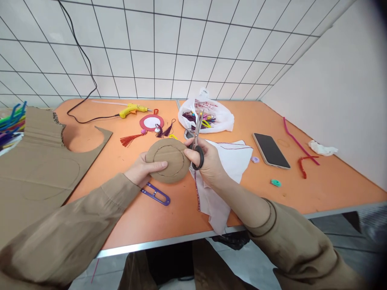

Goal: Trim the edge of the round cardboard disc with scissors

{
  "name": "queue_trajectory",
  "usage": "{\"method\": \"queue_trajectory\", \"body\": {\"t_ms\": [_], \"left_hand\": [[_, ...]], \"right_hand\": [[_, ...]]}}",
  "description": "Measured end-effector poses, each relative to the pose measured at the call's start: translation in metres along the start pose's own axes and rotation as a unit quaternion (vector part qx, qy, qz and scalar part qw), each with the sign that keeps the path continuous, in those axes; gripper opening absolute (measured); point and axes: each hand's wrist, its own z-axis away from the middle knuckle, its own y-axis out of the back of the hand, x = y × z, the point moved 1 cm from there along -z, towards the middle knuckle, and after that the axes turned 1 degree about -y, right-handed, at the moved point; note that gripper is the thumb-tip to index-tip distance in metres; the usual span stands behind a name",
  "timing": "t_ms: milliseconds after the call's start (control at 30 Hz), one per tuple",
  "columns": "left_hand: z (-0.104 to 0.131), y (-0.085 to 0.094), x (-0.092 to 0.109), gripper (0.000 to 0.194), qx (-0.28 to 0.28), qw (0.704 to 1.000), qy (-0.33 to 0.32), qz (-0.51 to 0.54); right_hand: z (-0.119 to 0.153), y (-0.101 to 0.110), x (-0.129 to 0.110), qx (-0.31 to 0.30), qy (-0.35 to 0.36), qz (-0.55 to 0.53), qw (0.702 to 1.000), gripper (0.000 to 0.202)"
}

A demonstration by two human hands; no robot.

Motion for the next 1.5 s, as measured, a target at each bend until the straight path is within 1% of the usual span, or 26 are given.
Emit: {"method": "queue_trajectory", "body": {"t_ms": [133,200,233,300,367,467,567,633,733,800,867,967,1100,1233,1333,1400,1500], "left_hand": [[-0.005,0.011,0.009,0.046,0.055,0.997,-0.041,-0.024],[-0.006,0.015,0.014,0.049,0.071,0.996,-0.04,-0.039],[-0.005,0.017,0.016,0.049,0.069,0.996,-0.033,-0.046],[-0.004,0.017,0.018,0.048,0.041,0.997,-0.005,-0.06],[-0.002,0.016,0.018,0.046,-0.006,0.996,0.033,-0.078],[0.0,0.012,0.016,0.044,-0.064,0.988,0.08,-0.118],[0.002,0.009,0.015,0.045,-0.094,0.98,0.112,-0.138],[0.001,0.009,0.014,0.044,-0.083,0.984,0.103,-0.121],[-0.001,0.01,0.012,0.042,-0.06,0.994,0.052,-0.074],[-0.003,0.01,0.008,0.039,-0.058,0.997,0.034,-0.05],[-0.004,0.01,0.005,0.036,-0.041,0.998,0.027,-0.03],[-0.003,0.01,0.005,0.035,-0.01,0.999,0.026,-0.016],[-0.003,0.011,0.007,0.033,-0.012,0.999,0.031,-0.015],[-0.003,0.013,0.008,0.033,-0.025,0.999,0.039,-0.011],[-0.002,0.014,0.008,0.037,-0.041,0.998,0.048,-0.01],[-0.001,0.013,0.008,0.04,-0.056,0.997,0.045,-0.002],[-0.002,0.011,0.006,0.046,-0.073,0.997,0.037,0.015]], "right_hand": [[0.0,0.004,0.0,-0.038,0.004,0.032,0.999,0.022],[0.001,0.006,-0.001,-0.055,0.009,0.069,0.996,0.024],[0.001,0.007,-0.002,-0.054,0.02,0.087,0.995,0.026],[0.001,0.007,-0.003,-0.044,0.047,0.104,0.992,0.031],[0.0,0.006,-0.004,-0.042,0.06,0.094,0.993,0.035],[0.001,0.003,-0.004,-0.083,0.022,0.072,0.994,0.031],[0.002,0.0,-0.002,-0.119,-0.026,0.07,0.99,0.025],[0.002,-0.001,0.0,-0.099,-0.029,0.062,0.993,0.023],[0.001,0.0,0.003,-0.024,-0.003,0.041,0.999,0.021],[0.0,0.0,0.004,0.003,0.005,0.029,1.0,0.02],[0.001,-0.002,0.005,-0.004,0.0,0.023,1.0,0.02],[0.003,-0.003,0.005,-0.044,-0.011,0.019,0.999,0.021],[0.003,-0.003,0.007,-0.083,-0.022,-0.004,0.996,0.022],[0.002,-0.002,0.01,-0.103,-0.038,-0.026,0.994,0.023],[0.003,-0.002,0.01,-0.092,-0.025,-0.014,0.995,0.023],[0.004,-0.003,0.009,-0.069,-0.017,-0.014,0.997,0.024],[0.002,-0.003,0.01,-0.037,-0.025,-0.027,0.999,0.023]]}}
